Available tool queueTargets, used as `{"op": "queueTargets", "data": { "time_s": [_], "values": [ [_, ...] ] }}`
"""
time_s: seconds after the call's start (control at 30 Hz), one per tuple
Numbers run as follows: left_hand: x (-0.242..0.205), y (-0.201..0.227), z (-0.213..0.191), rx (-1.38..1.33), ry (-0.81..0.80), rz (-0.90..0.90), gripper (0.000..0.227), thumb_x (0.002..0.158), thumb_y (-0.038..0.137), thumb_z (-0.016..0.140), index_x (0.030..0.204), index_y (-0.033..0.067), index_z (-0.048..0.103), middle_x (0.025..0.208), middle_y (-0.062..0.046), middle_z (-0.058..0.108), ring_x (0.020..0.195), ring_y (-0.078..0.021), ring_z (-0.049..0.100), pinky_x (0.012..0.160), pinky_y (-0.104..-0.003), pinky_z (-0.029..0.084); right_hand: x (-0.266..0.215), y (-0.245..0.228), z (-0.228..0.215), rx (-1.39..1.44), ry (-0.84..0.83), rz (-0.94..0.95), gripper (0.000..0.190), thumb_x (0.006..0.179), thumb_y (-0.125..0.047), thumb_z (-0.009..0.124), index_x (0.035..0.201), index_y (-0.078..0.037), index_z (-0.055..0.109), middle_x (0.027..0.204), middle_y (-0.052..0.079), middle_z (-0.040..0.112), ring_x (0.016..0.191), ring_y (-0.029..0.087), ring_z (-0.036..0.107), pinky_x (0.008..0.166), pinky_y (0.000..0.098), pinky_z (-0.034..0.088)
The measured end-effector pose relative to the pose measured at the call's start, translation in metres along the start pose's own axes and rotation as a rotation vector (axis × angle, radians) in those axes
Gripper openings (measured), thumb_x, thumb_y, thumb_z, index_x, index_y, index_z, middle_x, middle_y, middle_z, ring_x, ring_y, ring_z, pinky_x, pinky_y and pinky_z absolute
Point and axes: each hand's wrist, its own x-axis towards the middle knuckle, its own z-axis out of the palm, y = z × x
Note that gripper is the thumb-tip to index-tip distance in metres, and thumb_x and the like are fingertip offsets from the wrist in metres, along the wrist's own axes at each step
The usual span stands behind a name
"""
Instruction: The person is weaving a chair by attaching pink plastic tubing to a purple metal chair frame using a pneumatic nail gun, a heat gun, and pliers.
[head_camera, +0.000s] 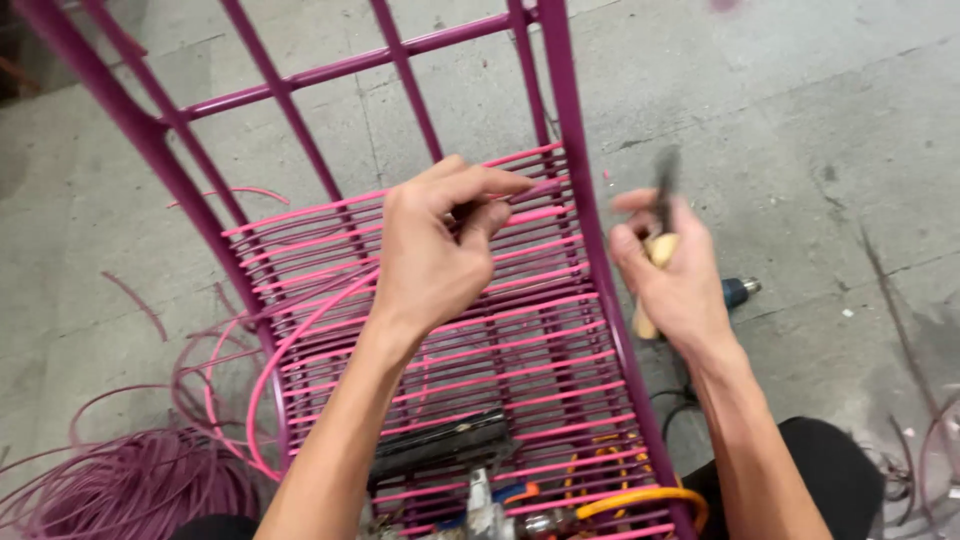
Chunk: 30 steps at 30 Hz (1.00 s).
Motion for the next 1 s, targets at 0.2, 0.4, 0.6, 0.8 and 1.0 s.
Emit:
{"op": "queueTargets", "data": {
  "time_s": [0.2,0.4,0.6,0.8,1.0],
  "values": [
    [0.012,-0.016,0.036,0.119,-0.077,-0.073,0.029,0.083,-0.009,0.069,0.103,0.009,0.08,0.078,-0.008,0.063,0.063,-0.0169,0.058,0.056,-0.033,0.043,0.002,-0.021,0.01,-0.314,-0.228,0.251,0.024,0.103,-0.027,0.054,0.114,-0.007,0.054,0.083,0.003,0.064,0.064,0.011,0.055,0.056,0.032,0.049],
    [0.015,-0.024,0.028,0.172,-0.056,-0.026,0.027,0.084,-0.008,0.069,0.102,0.0089,0.079,0.079,-0.009,0.063,0.065,-0.0188,0.06,0.057,-0.035,0.044,0.005,-0.022,0.024,-0.459,-0.261,-0.074,0.024,0.105,-0.027,0.053,0.113,-0.004,0.052,0.078,0.008,0.062,0.067,0.014,0.056,0.061,0.0326,0.048],
    [0.013,-0.025,0.021,0.179,-0.096,-0.058,0.026,0.084,-0.006,0.068,0.101,0.01,0.08,0.078,-0.009,0.066,0.063,-0.0195,0.063,0.056,-0.035,0.045,0.0,-0.029,0.032,-0.422,-0.251,-0.014,0.021,0.106,-0.025,0.05,0.114,-0.006,0.053,0.074,0.006,0.062,0.065,0.013,0.057,0.059,0.0324,0.049],
    [0.007,-0.023,0.02,0.165,-0.119,-0.074,0.027,0.083,-0.006,0.068,0.102,0.0082,0.08,0.08,-0.011,0.069,0.065,-0.0209,0.065,0.058,-0.035,0.048,-0.006,-0.031,0.037,-0.468,-0.167,-0.056,0.02,0.106,-0.023,0.053,0.108,-0.003,0.053,0.067,0.006,0.058,0.06,0.014,0.057,0.055,0.0334,0.046],
    [0.004,-0.028,0.018,0.177,-0.124,-0.011,0.028,0.082,-0.007,0.068,0.102,0.0075,0.08,0.08,-0.012,0.068,0.069,-0.0228,0.067,0.062,-0.036,0.051,-0.006,-0.012,0.042,-0.421,-0.138,-0.001,0.034,0.107,-0.036,0.05,0.098,-0.004,0.059,0.061,0.001,0.057,0.052,0.008,0.054,0.048,0.0294,0.043]
  ]
}}
